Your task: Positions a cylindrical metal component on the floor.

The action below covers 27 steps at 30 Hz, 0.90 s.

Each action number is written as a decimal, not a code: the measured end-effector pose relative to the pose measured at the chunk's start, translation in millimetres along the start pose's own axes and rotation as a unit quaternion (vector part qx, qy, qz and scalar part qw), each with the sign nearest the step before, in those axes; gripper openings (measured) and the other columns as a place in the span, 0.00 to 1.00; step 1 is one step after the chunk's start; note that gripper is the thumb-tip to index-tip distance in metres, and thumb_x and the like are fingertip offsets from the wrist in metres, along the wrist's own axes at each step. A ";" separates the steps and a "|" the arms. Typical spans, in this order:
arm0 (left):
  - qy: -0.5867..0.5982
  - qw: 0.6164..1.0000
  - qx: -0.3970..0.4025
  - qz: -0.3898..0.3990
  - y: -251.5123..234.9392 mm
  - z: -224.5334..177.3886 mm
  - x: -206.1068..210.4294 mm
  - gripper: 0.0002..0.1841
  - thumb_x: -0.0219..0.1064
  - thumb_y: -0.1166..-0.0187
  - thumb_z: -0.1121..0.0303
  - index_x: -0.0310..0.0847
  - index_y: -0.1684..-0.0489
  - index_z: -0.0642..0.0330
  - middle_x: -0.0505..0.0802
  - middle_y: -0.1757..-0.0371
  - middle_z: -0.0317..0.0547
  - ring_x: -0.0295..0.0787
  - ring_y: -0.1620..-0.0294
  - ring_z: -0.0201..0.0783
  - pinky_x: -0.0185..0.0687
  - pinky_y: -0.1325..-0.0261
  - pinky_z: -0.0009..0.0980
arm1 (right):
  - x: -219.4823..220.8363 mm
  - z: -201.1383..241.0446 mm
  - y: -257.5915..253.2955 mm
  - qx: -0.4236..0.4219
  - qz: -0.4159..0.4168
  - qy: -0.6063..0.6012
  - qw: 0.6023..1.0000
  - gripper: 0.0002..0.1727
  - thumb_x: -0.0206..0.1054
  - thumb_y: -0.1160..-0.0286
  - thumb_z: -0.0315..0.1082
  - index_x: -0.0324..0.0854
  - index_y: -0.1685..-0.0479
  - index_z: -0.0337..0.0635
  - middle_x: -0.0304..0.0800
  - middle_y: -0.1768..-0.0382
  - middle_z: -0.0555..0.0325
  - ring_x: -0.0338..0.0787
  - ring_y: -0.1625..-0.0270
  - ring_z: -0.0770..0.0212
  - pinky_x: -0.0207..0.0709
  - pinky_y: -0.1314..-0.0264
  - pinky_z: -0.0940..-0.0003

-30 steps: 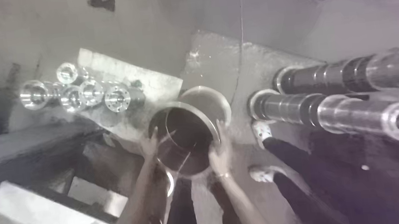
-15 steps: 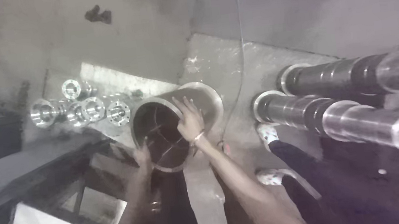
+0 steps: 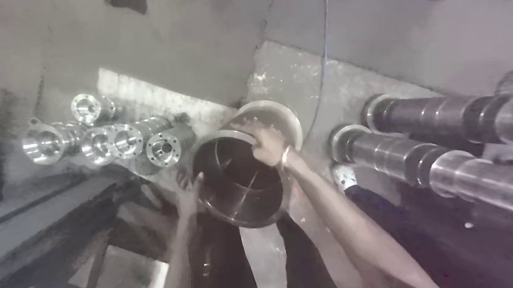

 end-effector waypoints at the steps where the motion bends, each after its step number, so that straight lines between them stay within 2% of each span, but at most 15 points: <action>1: -0.046 0.997 0.055 0.011 -17.4 -14.2 1.6 0.56 0.83 0.36 0.49 0.51 0.08 0.61 0.74 0.15 0.60 0.74 0.18 0.47 0.76 0.20 0.42 | -3.6 -1.0 -2.1 0.000 -0.005 -0.006 1.000 0.43 0.66 0.33 0.26 0.70 0.14 0.74 0.68 0.12 0.56 0.60 0.08 0.43 0.54 0.16 0.22; 3: -0.150 0.976 0.155 0.015 -44.1 -46.8 22.8 0.53 0.81 0.38 0.40 0.64 0.13 0.61 0.81 0.21 0.57 0.79 0.21 0.44 0.76 0.19 0.43 | -14.9 -1.6 -7.9 0.000 -0.013 -0.012 1.000 0.42 0.67 0.33 0.25 0.73 0.16 0.73 0.70 0.13 0.59 0.63 0.09 0.45 0.56 0.18 0.22; 5: -0.224 0.959 0.170 -0.027 -47.6 -57.8 44.7 0.39 0.77 0.30 0.40 0.81 0.29 0.63 0.93 0.39 0.56 0.90 0.35 0.48 0.81 0.28 0.52 | -20.6 -3.8 -10.1 -0.004 -0.018 -0.008 1.000 0.40 0.69 0.35 0.25 0.76 0.19 0.72 0.75 0.17 0.63 0.69 0.13 0.46 0.62 0.20 0.25; 6: -0.242 0.955 0.167 -0.043 -46.8 -60.9 52.2 0.36 0.75 0.27 0.42 0.83 0.32 0.65 0.94 0.44 0.59 0.92 0.39 0.52 0.82 0.31 0.56 | -25.8 -5.3 -13.4 -0.006 -0.023 0.000 1.000 0.39 0.70 0.35 0.27 0.77 0.20 0.72 0.76 0.17 0.63 0.70 0.14 0.47 0.64 0.21 0.26; 8: -0.265 0.950 0.159 -0.046 -38.2 -64.3 53.6 0.33 0.72 0.22 0.44 0.83 0.33 0.66 0.94 0.45 0.60 0.92 0.40 0.55 0.81 0.30 0.58 | -26.6 -9.1 -9.5 -0.010 -0.046 0.004 0.999 0.35 0.73 0.30 0.34 0.76 0.19 0.73 0.70 0.14 0.59 0.62 0.10 0.45 0.57 0.17 0.24; 9: -0.270 0.950 0.153 -0.040 -32.4 -62.1 52.4 0.32 0.71 0.22 0.43 0.84 0.33 0.65 0.95 0.45 0.58 0.92 0.40 0.54 0.81 0.30 0.57 | -21.4 -15.1 2.6 -0.011 -0.073 -0.003 0.997 0.34 0.74 0.25 0.42 0.73 0.17 0.75 0.62 0.10 0.55 0.54 0.06 0.44 0.49 0.14 0.24; 10: -0.264 0.952 0.149 -0.036 -33.5 -66.5 53.4 0.31 0.71 0.21 0.44 0.85 0.33 0.63 0.95 0.44 0.57 0.92 0.39 0.52 0.81 0.29 0.55 | -15.0 -23.9 16.7 -0.016 -0.131 -0.021 0.991 0.34 0.71 0.23 0.51 0.69 0.14 0.75 0.54 0.06 0.53 0.47 0.04 0.44 0.44 0.10 0.26; 11: -0.257 0.955 0.141 -0.034 -34.8 -71.4 54.3 0.30 0.72 0.22 0.45 0.85 0.34 0.61 0.95 0.44 0.55 0.92 0.38 0.50 0.81 0.29 0.53 | -1.8 -34.3 36.6 -0.018 -0.211 -0.054 0.976 0.36 0.68 0.23 0.59 0.68 0.12 0.72 0.52 0.06 0.51 0.48 0.04 0.44 0.46 0.09 0.28; 13: -0.237 0.963 0.119 -0.041 -31.8 -76.2 56.9 0.28 0.74 0.23 0.48 0.85 0.34 0.62 0.94 0.43 0.56 0.91 0.37 0.49 0.80 0.28 0.53 | 41.0 -52.9 83.0 0.012 -0.345 -0.146 0.927 0.44 0.67 0.27 0.65 0.68 0.12 0.53 0.60 0.09 0.46 0.57 0.06 0.45 0.54 0.07 0.36; 15: -0.229 0.968 0.093 -0.039 -25.1 -80.2 59.2 0.30 0.75 0.23 0.51 0.82 0.30 0.64 0.92 0.38 0.59 0.88 0.34 0.52 0.77 0.25 0.53 | 88.4 -63.8 111.8 0.073 -0.387 -0.223 0.892 0.51 0.71 0.30 0.63 0.62 0.10 0.41 0.62 0.11 0.43 0.61 0.08 0.48 0.57 0.08 0.45; 17: -0.247 0.961 0.116 -0.032 -27.2 -79.1 60.9 0.28 0.74 0.21 0.51 0.82 0.30 0.64 0.93 0.39 0.58 0.89 0.35 0.51 0.78 0.26 0.52 | 120.9 -67.1 109.0 0.082 -0.439 -0.250 0.859 0.43 0.71 0.26 0.49 0.65 0.13 0.36 0.65 0.12 0.40 0.65 0.09 0.49 0.61 0.08 0.53; 18: -0.257 0.956 0.135 -0.030 -27.2 -74.2 60.4 0.28 0.73 0.21 0.51 0.83 0.32 0.64 0.93 0.40 0.57 0.90 0.36 0.50 0.79 0.26 0.51 | 129.7 -70.1 105.0 0.066 -0.473 -0.243 0.844 0.37 0.68 0.27 0.40 0.69 0.16 0.33 0.68 0.14 0.38 0.67 0.11 0.46 0.63 0.09 0.53; 20: -0.267 0.953 0.143 -0.031 -31.0 -75.5 61.6 0.27 0.72 0.20 0.52 0.83 0.31 0.64 0.93 0.41 0.56 0.90 0.36 0.48 0.80 0.26 0.50 | 132.8 -75.1 96.6 0.036 -0.503 -0.232 0.832 0.35 0.61 0.34 0.29 0.72 0.19 0.29 0.70 0.16 0.35 0.68 0.11 0.42 0.62 0.08 0.51; 24: -0.282 0.955 0.086 -0.035 -16.4 -88.0 69.0 0.27 0.72 0.19 0.55 0.80 0.28 0.65 0.91 0.36 0.61 0.87 0.32 0.52 0.76 0.24 0.52 | 127.6 -79.9 103.7 0.044 -0.491 -0.221 0.842 0.38 0.58 0.40 0.27 0.72 0.19 0.31 0.69 0.16 0.35 0.68 0.12 0.42 0.63 0.10 0.51; 27: -0.269 0.956 0.112 -0.039 -19.6 -84.6 71.0 0.27 0.74 0.21 0.57 0.81 0.30 0.67 0.92 0.38 0.61 0.88 0.34 0.51 0.78 0.25 0.50 | 126.6 -84.3 101.4 0.034 -0.498 -0.227 0.836 0.37 0.59 0.39 0.28 0.72 0.19 0.30 0.68 0.15 0.34 0.65 0.10 0.40 0.60 0.08 0.50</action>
Point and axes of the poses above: each hand's wrist, its own y-axis away from the middle knuckle, its own x-axis out of the palm, z = x × y, the point moved 1 cm from there along -y, towards the middle knuckle
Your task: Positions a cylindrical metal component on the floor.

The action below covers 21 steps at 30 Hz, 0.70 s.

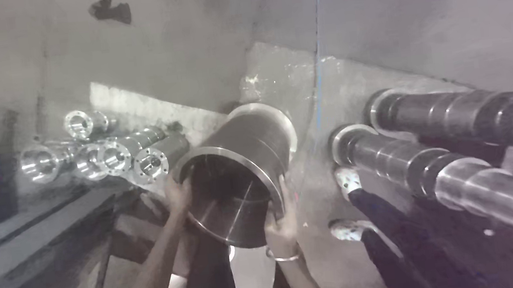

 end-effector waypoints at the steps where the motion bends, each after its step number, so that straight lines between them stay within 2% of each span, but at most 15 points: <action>1: -0.001 1.000 0.010 0.003 2.4 3.4 0.7 0.26 0.74 0.22 0.58 0.81 0.30 0.68 0.92 0.39 0.62 0.89 0.34 0.52 0.78 0.25 0.51 | -2.3 -0.5 2.0 0.004 0.000 -0.003 1.000 0.37 0.60 0.39 0.27 0.72 0.19 0.30 0.68 0.16 0.33 0.65 0.10 0.41 0.61 0.08 0.51; 4: 0.016 0.999 0.036 -0.011 -4.6 13.1 5.9 0.27 0.74 0.23 0.59 0.81 0.31 0.70 0.91 0.39 0.66 0.89 0.35 0.55 0.78 0.26 0.52 | -0.8 -2.2 -4.1 -0.002 -0.009 0.005 1.000 0.37 0.60 0.42 0.25 0.74 0.22 0.29 0.72 0.18 0.33 0.69 0.12 0.45 0.65 0.10 0.57; 6: 0.041 0.997 0.063 -0.031 -1.1 23.4 7.5 0.26 0.74 0.24 0.63 0.81 0.32 0.73 0.91 0.40 0.66 0.89 0.36 0.53 0.81 0.28 0.48 | -4.1 1.2 -3.3 -0.002 -0.002 0.025 1.000 0.36 0.59 0.42 0.24 0.75 0.22 0.30 0.73 0.18 0.35 0.69 0.12 0.44 0.64 0.10 0.53; 8: 0.070 0.994 0.072 -0.037 -3.6 26.5 9.1 0.27 0.73 0.25 0.66 0.78 0.31 0.75 0.88 0.36 0.69 0.86 0.32 0.53 0.79 0.25 0.46 | -1.9 0.4 -5.9 -0.011 0.008 0.041 0.999 0.36 0.58 0.41 0.24 0.75 0.21 0.33 0.72 0.17 0.37 0.68 0.12 0.42 0.60 0.08 0.47; 10: 0.082 0.993 0.069 -0.042 -1.9 35.2 8.5 0.27 0.73 0.26 0.66 0.79 0.31 0.74 0.88 0.35 0.68 0.86 0.31 0.52 0.79 0.25 0.45 | 0.2 1.7 -3.2 -0.019 0.017 0.053 0.998 0.36 0.58 0.41 0.25 0.76 0.21 0.34 0.72 0.17 0.37 0.68 0.12 0.41 0.59 0.08 0.43; 12: 0.095 0.992 0.061 -0.048 -7.3 41.3 7.6 0.26 0.74 0.25 0.63 0.81 0.33 0.73 0.89 0.36 0.65 0.87 0.33 0.49 0.81 0.27 0.44 | 6.7 7.2 -6.9 -0.033 0.027 0.060 0.997 0.36 0.58 0.41 0.26 0.76 0.21 0.35 0.72 0.17 0.37 0.67 0.11 0.42 0.60 0.08 0.45; 14: 0.118 0.990 0.056 -0.052 -11.0 48.2 5.1 0.27 0.74 0.24 0.62 0.80 0.30 0.72 0.89 0.34 0.63 0.87 0.33 0.45 0.81 0.26 0.41 | 13.9 14.6 -12.2 -0.049 0.048 0.066 0.995 0.37 0.58 0.41 0.26 0.75 0.20 0.37 0.71 0.16 0.38 0.65 0.10 0.42 0.54 0.07 0.40; 16: 0.149 0.987 0.030 -0.053 -8.2 59.1 1.9 0.27 0.73 0.23 0.63 0.78 0.29 0.72 0.89 0.34 0.59 0.88 0.33 0.37 0.82 0.27 0.35 | 19.6 25.0 -16.6 -0.065 0.074 0.081 0.992 0.38 0.58 0.42 0.28 0.75 0.19 0.41 0.71 0.16 0.40 0.65 0.10 0.42 0.54 0.07 0.37; 17: 0.164 0.984 0.007 -0.063 -11.0 59.8 2.0 0.26 0.73 0.23 0.65 0.79 0.30 0.71 0.91 0.37 0.56 0.89 0.36 0.34 0.83 0.29 0.32 | 25.4 30.5 -25.1 -0.081 0.082 0.096 0.989 0.39 0.58 0.42 0.28 0.75 0.19 0.41 0.71 0.16 0.41 0.67 0.11 0.43 0.58 0.09 0.38; 19: 0.178 0.979 -0.057 -0.079 -4.6 62.2 4.9 0.23 0.74 0.22 0.66 0.82 0.34 0.72 0.94 0.43 0.56 0.91 0.41 0.32 0.84 0.32 0.32 | 31.6 40.1 -39.8 -0.112 0.105 0.108 0.982 0.37 0.57 0.40 0.27 0.76 0.20 0.41 0.72 0.16 0.39 0.69 0.12 0.40 0.64 0.13 0.36; 21: 0.176 0.973 -0.122 -0.085 11.3 64.7 6.1 0.22 0.74 0.22 0.64 0.83 0.38 0.73 0.94 0.48 0.57 0.92 0.46 0.36 0.85 0.35 0.36 | 32.7 52.5 -52.2 -0.125 0.137 0.124 0.975 0.36 0.58 0.39 0.26 0.78 0.20 0.44 0.73 0.17 0.40 0.70 0.13 0.40 0.66 0.13 0.38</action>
Point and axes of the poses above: each hand's wrist, its own y-axis away from the middle knuckle, its own x-axis out of the palm, z = x × y, the point moved 1 cm from there along -y, towards the middle knuckle
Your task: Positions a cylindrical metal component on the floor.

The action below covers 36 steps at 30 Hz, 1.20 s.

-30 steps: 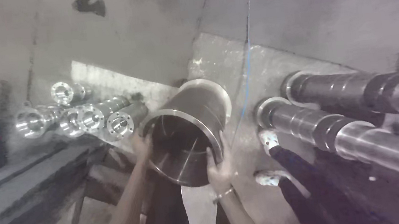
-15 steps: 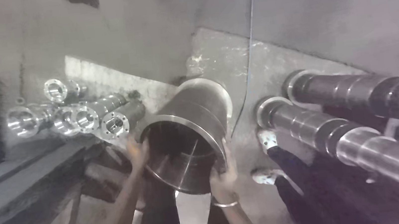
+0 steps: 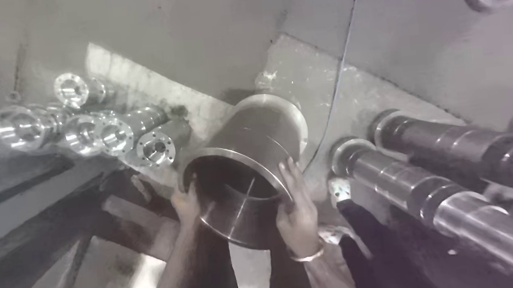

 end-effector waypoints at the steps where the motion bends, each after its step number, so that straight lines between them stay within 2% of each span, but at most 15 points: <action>1: 0.012 1.000 -0.017 -0.010 0.1 2.0 3.5 0.21 0.74 0.21 0.63 0.83 0.40 0.74 0.94 0.52 0.56 0.92 0.50 0.36 0.85 0.38 0.37 | 0.5 2.6 -14.5 -0.014 0.017 0.008 1.000 0.37 0.58 0.40 0.25 0.78 0.20 0.46 0.73 0.16 0.42 0.70 0.13 0.40 0.65 0.12 0.38; 5: 0.073 0.987 -0.121 -0.074 23.5 18.6 18.4 0.22 0.76 0.22 0.58 0.85 0.45 0.71 0.92 0.64 0.52 0.89 0.68 0.38 0.88 0.57 0.41 | -6.8 24.4 -69.0 -0.066 0.149 0.061 0.985 0.45 0.60 0.48 0.21 0.76 0.17 0.57 0.71 0.14 0.48 0.69 0.12 0.41 0.66 0.15 0.33; 9: 0.125 0.952 -0.266 -0.090 45.5 15.8 27.8 0.27 0.72 0.20 0.50 0.85 0.41 0.69 0.92 0.54 0.60 0.89 0.53 0.50 0.84 0.44 0.53 | 14.3 59.9 -129.4 -0.113 0.304 0.108 0.940 0.47 0.64 0.44 0.21 0.73 0.15 0.68 0.73 0.15 0.49 0.67 0.11 0.41 0.62 0.14 0.35; 13: 0.287 0.879 -0.377 -0.057 74.7 18.8 48.7 0.22 0.69 0.17 0.52 0.83 0.46 0.67 0.89 0.64 0.53 0.85 0.68 0.43 0.85 0.62 0.44 | 27.7 91.8 -157.6 -0.130 0.449 0.161 0.869 0.50 0.67 0.40 0.22 0.64 0.11 0.73 0.60 0.09 0.49 0.55 0.06 0.40 0.50 0.11 0.31; 16: 0.355 0.828 -0.433 -0.030 110.1 11.9 69.6 0.23 0.67 0.15 0.55 0.77 0.33 0.64 0.89 0.55 0.56 0.87 0.60 0.45 0.86 0.56 0.46 | 18.9 85.6 -157.8 -0.155 0.490 0.165 0.842 0.51 0.67 0.41 0.21 0.65 0.11 0.76 0.54 0.06 0.52 0.49 0.05 0.39 0.43 0.10 0.27; 18: 0.395 0.800 -0.452 -0.003 133.5 14.0 84.3 0.21 0.66 0.14 0.57 0.77 0.31 0.60 0.90 0.49 0.54 0.89 0.55 0.44 0.88 0.51 0.46 | 4.6 71.9 -156.7 -0.175 0.499 0.153 0.835 0.51 0.67 0.43 0.19 0.69 0.13 0.75 0.57 0.07 0.51 0.50 0.05 0.38 0.42 0.10 0.26; 20: 0.406 0.788 -0.461 0.034 145.3 12.6 98.7 0.18 0.64 0.12 0.58 0.77 0.33 0.60 0.90 0.50 0.54 0.88 0.57 0.44 0.87 0.56 0.44 | -12.1 50.0 -162.4 -0.206 0.497 0.152 0.829 0.52 0.69 0.46 0.19 0.70 0.14 0.76 0.60 0.08 0.51 0.51 0.05 0.38 0.44 0.10 0.27; 23: 0.389 0.832 -0.390 0.069 158.3 7.0 105.2 0.19 0.67 0.15 0.62 0.78 0.31 0.60 0.93 0.48 0.53 0.92 0.55 0.41 0.90 0.56 0.39 | -42.9 16.5 -174.5 -0.224 0.502 0.115 0.827 0.51 0.67 0.44 0.17 0.71 0.14 0.74 0.59 0.08 0.51 0.51 0.05 0.37 0.43 0.10 0.26; 25: 0.337 0.905 -0.248 0.075 163.0 4.7 100.5 0.32 0.68 0.16 0.65 0.62 0.13 0.60 0.84 0.26 0.55 0.85 0.31 0.41 0.84 0.30 0.40 | -67.4 -4.8 -178.6 -0.237 0.479 0.097 0.839 0.51 0.67 0.47 0.17 0.73 0.16 0.72 0.65 0.11 0.51 0.58 0.08 0.38 0.50 0.11 0.27; 26: 0.295 0.943 -0.147 0.049 147.7 -0.6 101.6 0.37 0.70 0.20 0.68 0.57 0.12 0.65 0.79 0.21 0.60 0.80 0.25 0.43 0.78 0.25 0.40 | -72.7 -13.9 -188.0 -0.251 0.465 0.096 0.844 0.50 0.65 0.46 0.17 0.73 0.16 0.72 0.68 0.12 0.52 0.62 0.09 0.40 0.53 0.12 0.28; 28: 0.213 0.977 0.026 0.005 131.3 -25.2 100.0 0.40 0.70 0.25 0.69 0.56 0.12 0.72 0.76 0.18 0.65 0.76 0.19 0.43 0.73 0.19 0.34 | -90.8 -32.0 -194.8 -0.245 0.454 0.091 0.852 0.47 0.64 0.41 0.19 0.73 0.16 0.74 0.71 0.13 0.54 0.64 0.10 0.43 0.55 0.12 0.30; 29: 0.186 0.979 0.073 -0.031 118.0 -46.7 107.8 0.35 0.70 0.24 0.70 0.64 0.17 0.75 0.81 0.23 0.66 0.81 0.24 0.43 0.76 0.22 0.34 | -95.2 -35.4 -206.2 -0.245 0.448 0.088 0.855 0.47 0.63 0.41 0.19 0.73 0.16 0.75 0.71 0.13 0.55 0.64 0.09 0.44 0.55 0.12 0.31; 31: 0.109 0.986 0.068 -0.104 119.6 -68.5 115.1 0.22 0.74 0.25 0.72 0.82 0.33 0.73 0.94 0.44 0.61 0.94 0.43 0.43 0.87 0.34 0.40 | -99.6 -39.5 -209.9 -0.240 0.440 0.072 0.862 0.47 0.62 0.41 0.18 0.75 0.17 0.74 0.72 0.14 0.57 0.65 0.10 0.46 0.57 0.11 0.33; 34: 0.038 0.995 0.028 -0.093 130.7 -70.7 115.2 0.21 0.73 0.24 0.71 0.83 0.34 0.74 0.94 0.48 0.67 0.94 0.45 0.56 0.85 0.35 0.54 | -105.1 -39.3 -205.1 -0.219 0.450 0.075 0.863 0.46 0.62 0.40 0.18 0.75 0.17 0.73 0.71 0.13 0.59 0.63 0.09 0.47 0.55 0.11 0.35; 36: 0.046 0.994 0.021 -0.101 119.5 -74.3 116.6 0.22 0.73 0.26 0.72 0.82 0.36 0.77 0.93 0.48 0.69 0.93 0.44 0.57 0.84 0.34 0.54 | -98.5 -32.7 -212.2 -0.219 0.458 0.080 0.858 0.47 0.65 0.42 0.18 0.74 0.16 0.71 0.70 0.13 0.58 0.60 0.07 0.47 0.49 0.09 0.34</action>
Point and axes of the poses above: each hand's wrist, its own y-axis away from the middle knuckle, its own x-axis out of the palm, z = x × y, the point moved 1 cm from there along -y, towards the middle knuckle
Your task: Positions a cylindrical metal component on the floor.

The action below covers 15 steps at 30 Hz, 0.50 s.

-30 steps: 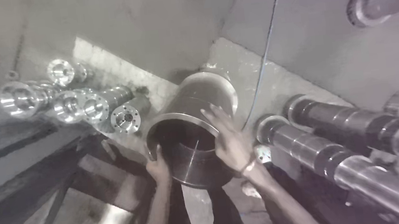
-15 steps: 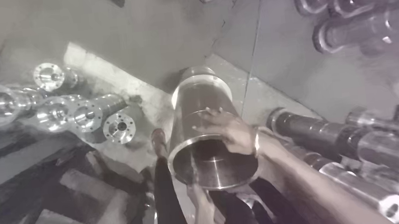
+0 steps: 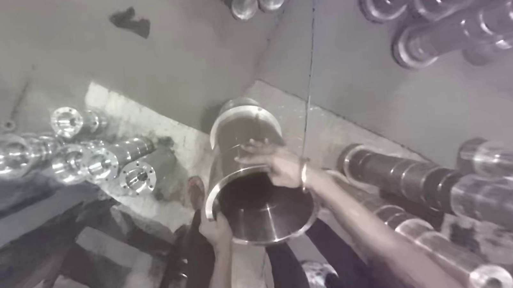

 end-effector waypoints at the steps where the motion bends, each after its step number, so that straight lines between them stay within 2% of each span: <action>1: 0.003 1.000 -0.015 -0.002 2.2 4.9 -4.8 0.23 0.73 0.27 0.73 0.81 0.35 0.77 0.93 0.47 0.69 0.93 0.43 0.57 0.83 0.33 0.53 | 6.3 4.2 -0.4 0.001 0.003 -0.005 1.000 0.48 0.67 0.44 0.19 0.74 0.16 0.69 0.71 0.13 0.58 0.60 0.07 0.48 0.47 0.08 0.34; 4: 0.019 0.999 -0.033 -0.016 -5.5 12.2 -8.0 0.24 0.74 0.27 0.73 0.80 0.33 0.77 0.92 0.43 0.69 0.92 0.39 0.54 0.82 0.29 0.49 | 12.4 18.3 -8.0 0.038 -0.002 0.014 0.999 0.50 0.72 0.46 0.22 0.69 0.12 0.67 0.65 0.10 0.58 0.52 0.05 0.48 0.38 0.06 0.33; 5: 0.017 0.999 -0.047 -0.018 -5.1 15.0 -10.2 0.24 0.74 0.27 0.73 0.80 0.34 0.77 0.92 0.44 0.69 0.92 0.40 0.53 0.83 0.30 0.49 | 17.6 22.8 -3.9 0.056 -0.035 0.027 0.997 0.51 0.74 0.46 0.25 0.68 0.12 0.69 0.63 0.09 0.56 0.50 0.04 0.46 0.38 0.07 0.31; 7: 0.011 0.996 -0.083 -0.009 -5.8 19.4 -13.5 0.23 0.75 0.25 0.70 0.81 0.34 0.75 0.92 0.45 0.65 0.92 0.42 0.50 0.84 0.32 0.48 | 35.7 23.3 17.9 0.086 -0.169 0.057 0.980 0.48 0.78 0.43 0.38 0.68 0.12 0.72 0.59 0.08 0.49 0.53 0.06 0.38 0.46 0.11 0.25; 8: 0.009 0.996 -0.088 -0.006 -9.1 21.7 -13.8 0.23 0.76 0.24 0.68 0.82 0.35 0.74 0.93 0.46 0.64 0.93 0.44 0.49 0.85 0.33 0.48 | 47.0 20.7 34.8 0.115 -0.239 0.050 0.963 0.44 0.77 0.36 0.50 0.67 0.12 0.72 0.57 0.08 0.47 0.54 0.06 0.37 0.50 0.11 0.26; 9: 0.006 0.996 -0.090 -0.002 -13.4 22.7 -13.1 0.22 0.76 0.24 0.68 0.82 0.37 0.74 0.93 0.48 0.63 0.93 0.45 0.47 0.86 0.34 0.47 | 62.8 15.7 52.8 0.143 -0.316 0.021 0.938 0.43 0.76 0.35 0.60 0.70 0.13 0.65 0.60 0.09 0.44 0.57 0.07 0.36 0.54 0.11 0.28; 10: 0.003 0.996 -0.092 -0.003 -12.6 22.4 -13.1 0.21 0.76 0.25 0.68 0.83 0.39 0.74 0.94 0.50 0.62 0.93 0.47 0.46 0.87 0.36 0.47 | 82.9 10.6 73.4 0.177 -0.372 -0.018 0.911 0.46 0.76 0.37 0.64 0.72 0.15 0.57 0.62 0.11 0.40 0.60 0.09 0.35 0.58 0.11 0.31; 12: 0.007 0.996 -0.088 -0.005 -4.8 22.6 -14.4 0.19 0.76 0.26 0.70 0.83 0.42 0.75 0.94 0.53 0.60 0.93 0.51 0.43 0.88 0.40 0.45 | 127.3 2.9 108.4 0.253 -0.414 -0.105 0.868 0.51 0.78 0.40 0.64 0.71 0.14 0.47 0.59 0.10 0.40 0.60 0.08 0.40 0.62 0.10 0.41; 13: 0.016 0.997 -0.073 -0.008 -7.6 24.9 -13.4 0.19 0.76 0.26 0.70 0.83 0.42 0.75 0.94 0.53 0.58 0.93 0.52 0.40 0.89 0.40 0.41 | 146.5 -0.5 112.0 0.275 -0.428 -0.147 0.848 0.50 0.79 0.38 0.58 0.70 0.14 0.44 0.61 0.10 0.43 0.62 0.08 0.44 0.62 0.10 0.44; 15: 0.027 0.998 -0.053 -0.015 -10.8 29.9 -11.4 0.19 0.77 0.26 0.70 0.83 0.43 0.75 0.94 0.52 0.58 0.93 0.51 0.39 0.89 0.40 0.39 | 176.8 -10.0 108.7 0.281 -0.463 -0.181 0.821 0.38 0.74 0.31 0.41 0.74 0.17 0.40 0.74 0.17 0.46 0.72 0.14 0.49 0.67 0.12 0.50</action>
Point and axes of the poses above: each hand's wrist, its own y-axis away from the middle knuckle, its own x-axis out of the palm, z = x × y, the point moved 1 cm from there along -y, towards the middle knuckle
